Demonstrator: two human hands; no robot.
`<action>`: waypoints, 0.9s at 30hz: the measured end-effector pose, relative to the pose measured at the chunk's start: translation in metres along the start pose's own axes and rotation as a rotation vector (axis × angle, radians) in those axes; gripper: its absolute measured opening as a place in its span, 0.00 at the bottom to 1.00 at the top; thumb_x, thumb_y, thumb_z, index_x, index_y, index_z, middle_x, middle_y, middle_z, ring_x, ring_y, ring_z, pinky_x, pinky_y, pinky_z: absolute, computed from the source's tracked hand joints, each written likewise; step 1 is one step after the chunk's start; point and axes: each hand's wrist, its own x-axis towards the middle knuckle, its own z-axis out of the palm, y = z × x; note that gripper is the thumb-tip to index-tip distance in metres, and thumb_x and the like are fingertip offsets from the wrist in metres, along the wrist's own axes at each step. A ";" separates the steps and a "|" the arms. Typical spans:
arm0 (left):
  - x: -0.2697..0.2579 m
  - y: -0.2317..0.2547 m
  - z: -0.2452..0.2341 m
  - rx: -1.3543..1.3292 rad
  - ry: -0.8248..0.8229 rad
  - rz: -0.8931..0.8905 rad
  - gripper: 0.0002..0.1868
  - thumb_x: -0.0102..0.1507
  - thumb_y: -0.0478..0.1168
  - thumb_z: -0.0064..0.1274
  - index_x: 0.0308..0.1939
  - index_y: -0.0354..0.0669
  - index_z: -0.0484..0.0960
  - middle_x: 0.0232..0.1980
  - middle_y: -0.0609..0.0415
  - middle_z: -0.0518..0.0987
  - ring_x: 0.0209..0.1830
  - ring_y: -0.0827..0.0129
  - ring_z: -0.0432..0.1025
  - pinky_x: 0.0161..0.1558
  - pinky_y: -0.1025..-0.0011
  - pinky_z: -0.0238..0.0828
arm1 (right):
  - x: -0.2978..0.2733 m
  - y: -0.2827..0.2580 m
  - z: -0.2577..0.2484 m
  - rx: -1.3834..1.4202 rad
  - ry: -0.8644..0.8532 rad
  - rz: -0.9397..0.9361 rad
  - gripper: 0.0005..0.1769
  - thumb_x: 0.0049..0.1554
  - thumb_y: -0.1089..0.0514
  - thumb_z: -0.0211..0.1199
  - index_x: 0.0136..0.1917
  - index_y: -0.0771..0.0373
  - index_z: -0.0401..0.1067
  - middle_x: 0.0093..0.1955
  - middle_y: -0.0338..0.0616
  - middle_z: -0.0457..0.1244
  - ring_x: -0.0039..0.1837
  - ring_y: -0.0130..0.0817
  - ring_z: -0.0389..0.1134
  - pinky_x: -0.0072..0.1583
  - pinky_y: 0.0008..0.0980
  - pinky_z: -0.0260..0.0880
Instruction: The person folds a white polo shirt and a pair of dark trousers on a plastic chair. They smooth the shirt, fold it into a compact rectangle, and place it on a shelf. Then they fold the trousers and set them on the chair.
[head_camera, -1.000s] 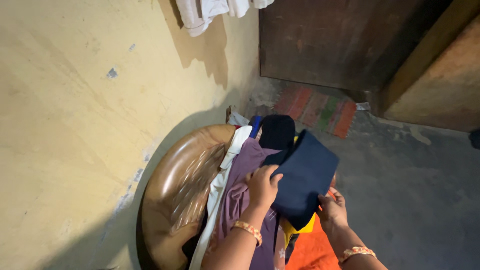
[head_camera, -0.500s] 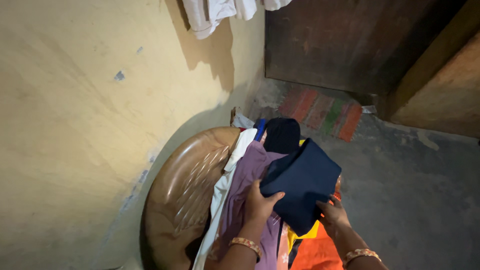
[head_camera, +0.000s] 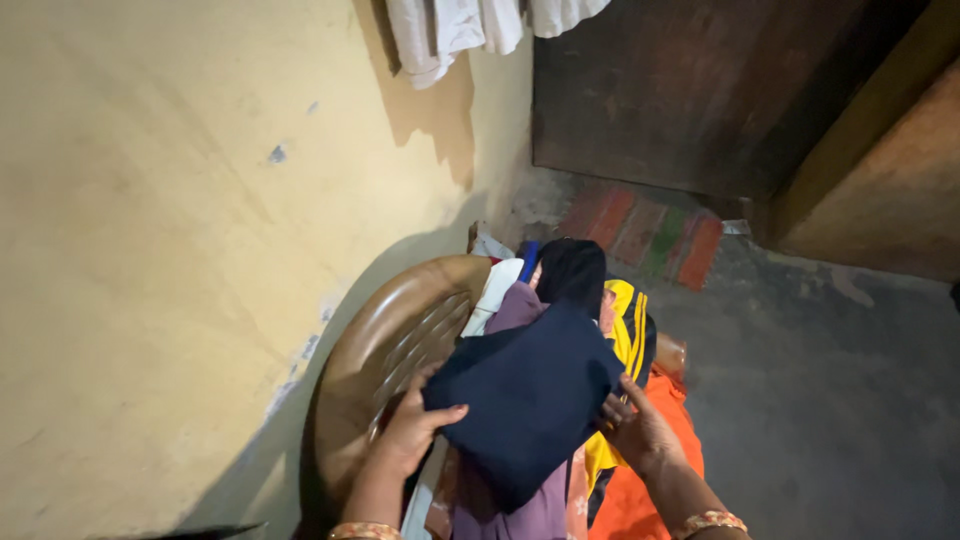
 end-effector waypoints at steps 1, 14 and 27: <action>-0.002 0.004 -0.009 0.139 0.048 -0.051 0.47 0.47 0.28 0.68 0.69 0.43 0.65 0.60 0.49 0.79 0.60 0.62 0.74 0.64 0.64 0.67 | 0.008 0.009 -0.002 -0.032 -0.008 0.006 0.31 0.51 0.38 0.68 0.62 0.53 0.69 0.55 0.40 0.64 0.58 0.36 0.61 0.64 0.43 0.60; -0.033 -0.018 0.085 1.341 0.030 0.110 0.54 0.56 0.52 0.69 0.79 0.62 0.50 0.84 0.43 0.38 0.83 0.39 0.33 0.70 0.30 0.40 | 0.011 0.044 0.025 -0.031 0.146 -0.293 0.27 0.49 0.64 0.63 0.62 0.51 0.67 0.56 0.40 0.66 0.58 0.41 0.65 0.54 0.47 0.67; -0.003 -0.062 0.104 1.337 0.116 -0.159 0.78 0.43 0.47 0.80 0.80 0.77 0.32 0.84 0.44 0.23 0.83 0.33 0.30 0.70 0.30 0.47 | -0.002 -0.025 0.047 -1.297 0.398 -0.441 0.33 0.51 0.44 0.73 0.63 0.65 0.74 0.60 0.54 0.70 0.63 0.46 0.72 0.65 0.42 0.70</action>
